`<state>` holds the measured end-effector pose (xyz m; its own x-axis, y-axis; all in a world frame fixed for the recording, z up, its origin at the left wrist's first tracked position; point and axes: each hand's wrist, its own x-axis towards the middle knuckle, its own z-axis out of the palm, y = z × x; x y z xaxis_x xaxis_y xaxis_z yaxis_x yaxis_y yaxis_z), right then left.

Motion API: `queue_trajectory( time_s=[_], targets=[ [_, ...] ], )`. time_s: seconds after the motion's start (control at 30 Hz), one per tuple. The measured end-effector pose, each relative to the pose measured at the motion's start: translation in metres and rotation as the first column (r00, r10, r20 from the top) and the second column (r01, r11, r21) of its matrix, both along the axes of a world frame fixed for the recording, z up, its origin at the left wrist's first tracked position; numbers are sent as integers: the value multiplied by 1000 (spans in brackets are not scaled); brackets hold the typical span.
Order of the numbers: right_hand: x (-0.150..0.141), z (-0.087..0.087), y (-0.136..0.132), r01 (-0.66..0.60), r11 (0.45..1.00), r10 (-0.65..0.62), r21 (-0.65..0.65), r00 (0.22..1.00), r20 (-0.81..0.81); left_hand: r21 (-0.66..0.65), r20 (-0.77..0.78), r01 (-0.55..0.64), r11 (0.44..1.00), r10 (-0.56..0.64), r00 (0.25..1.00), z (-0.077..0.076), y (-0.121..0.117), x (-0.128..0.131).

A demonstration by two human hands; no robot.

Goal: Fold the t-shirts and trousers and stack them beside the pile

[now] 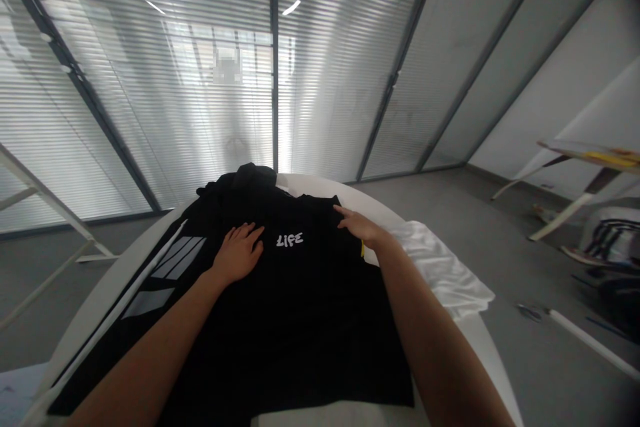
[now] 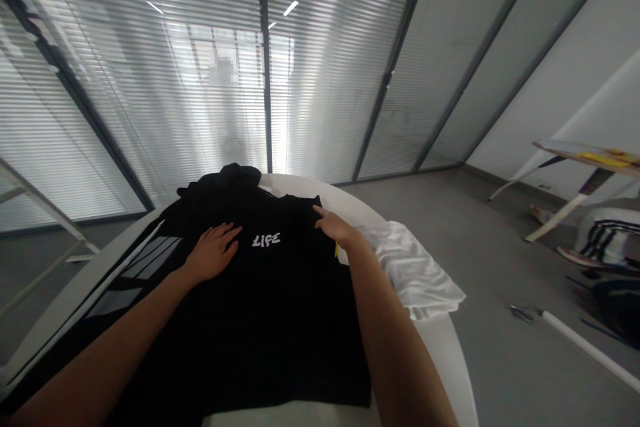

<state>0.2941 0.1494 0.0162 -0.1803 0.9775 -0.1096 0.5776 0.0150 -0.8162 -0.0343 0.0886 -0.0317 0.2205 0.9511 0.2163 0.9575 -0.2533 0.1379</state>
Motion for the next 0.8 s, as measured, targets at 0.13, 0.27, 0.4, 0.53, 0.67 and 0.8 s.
queue_trajectory(
  time_s=[0.13, 0.27, 0.4, 0.53, 0.67, 0.8],
  targets=[
    [0, -3, 2, 6, 999, -6, -39, 1000, -3, -6, 9, 3, 1000, -2, 1000, 1, 0, 0],
    [0, -5, 5, 46, 998, -48, -39, 997, -59, -8, 8, 0, 1000, 0, 1000, 2, -1, 1],
    [-4, -4, 7, 102, 995, -100, 21, 992, -72, -7, 6, -6, 1000, 6, 1000, 2, 0, 1],
    [-15, 3, 4, 83, 988, -82, 133, 997, -15, -1, 44, 1, 1000, -1, 999, 1, -1, 1],
    [-34, 15, -5, -2, 971, -10, 238, 999, 50, 9, 168, 3, 1000, -5, 986, 2, 1, -2],
    [-61, 28, -13, -94, 944, 49, 318, 988, 146, 24, 544, -4, 1000, -10, 839, 9, 11, -11]
  ],
)
